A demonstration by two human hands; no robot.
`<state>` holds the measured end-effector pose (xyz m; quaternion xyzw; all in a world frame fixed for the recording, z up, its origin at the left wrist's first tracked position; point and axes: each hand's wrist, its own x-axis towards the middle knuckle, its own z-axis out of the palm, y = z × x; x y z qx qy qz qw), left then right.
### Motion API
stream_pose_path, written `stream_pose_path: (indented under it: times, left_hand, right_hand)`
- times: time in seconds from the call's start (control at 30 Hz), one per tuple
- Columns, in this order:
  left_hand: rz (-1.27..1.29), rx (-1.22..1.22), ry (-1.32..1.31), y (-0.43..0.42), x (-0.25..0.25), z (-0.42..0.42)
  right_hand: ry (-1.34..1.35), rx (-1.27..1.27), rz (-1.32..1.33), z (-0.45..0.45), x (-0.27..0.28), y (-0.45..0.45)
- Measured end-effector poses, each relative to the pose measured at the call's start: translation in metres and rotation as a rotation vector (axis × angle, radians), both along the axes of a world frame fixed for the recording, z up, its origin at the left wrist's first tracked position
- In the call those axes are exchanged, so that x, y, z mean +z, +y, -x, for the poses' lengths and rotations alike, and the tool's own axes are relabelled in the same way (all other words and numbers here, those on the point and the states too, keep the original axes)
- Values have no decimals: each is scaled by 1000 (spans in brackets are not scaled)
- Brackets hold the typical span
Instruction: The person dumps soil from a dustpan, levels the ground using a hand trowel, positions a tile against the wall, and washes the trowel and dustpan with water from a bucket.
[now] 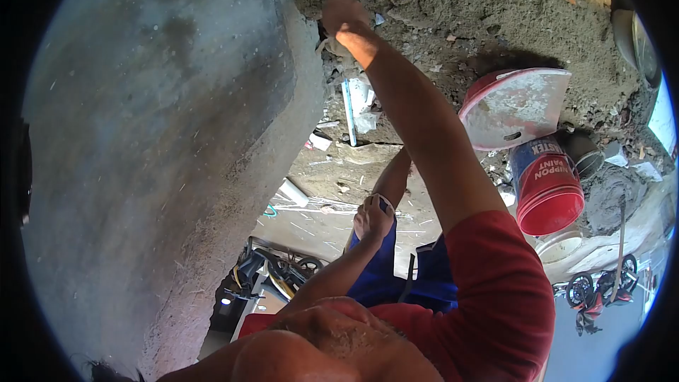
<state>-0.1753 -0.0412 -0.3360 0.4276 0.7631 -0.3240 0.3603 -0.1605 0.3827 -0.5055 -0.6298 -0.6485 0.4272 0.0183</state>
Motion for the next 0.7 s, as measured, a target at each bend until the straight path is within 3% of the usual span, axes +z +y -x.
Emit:
stream_pose_path:
  times: [0.07, 0.17, 0.27, 0.3, 0.37, 0.47, 0.57, 0.6, 0.7]
  left_hand:
    - [28, 26, -10, 6, 6, 3]
    - [17, 62, -26, 11, 8, 5]
    - [-29, 44, -34, 3, 3, 3]
    - [-28, 46, -33, -2, 3, 2]
    - [-61, 7, -11, -5, -1, 0]
    - [-23, 17, -28, 2, 3, 2]
    - [-37, 3, -42, 6, 5, 3]
    - [-19, 15, -34, 6, 3, 3]
    - [1, 17, -30, 7, 6, 2]
  right_hand:
    - [-60, 30, -123, -28, -4, -14]
    - [-213, -22, -270, -90, 38, -36]
    - [-388, 49, -255, -110, 32, -25]
    - [-387, 52, -255, -100, 5, -21]
    - [-358, 336, -382, -77, -76, -5]
    - [-124, 246, -431, -74, -72, 15]
    - [-119, 208, -447, -92, -28, 0]
    - [-161, 45, -446, -89, -27, -7]
    - [-207, 41, -507, -69, -39, 0]
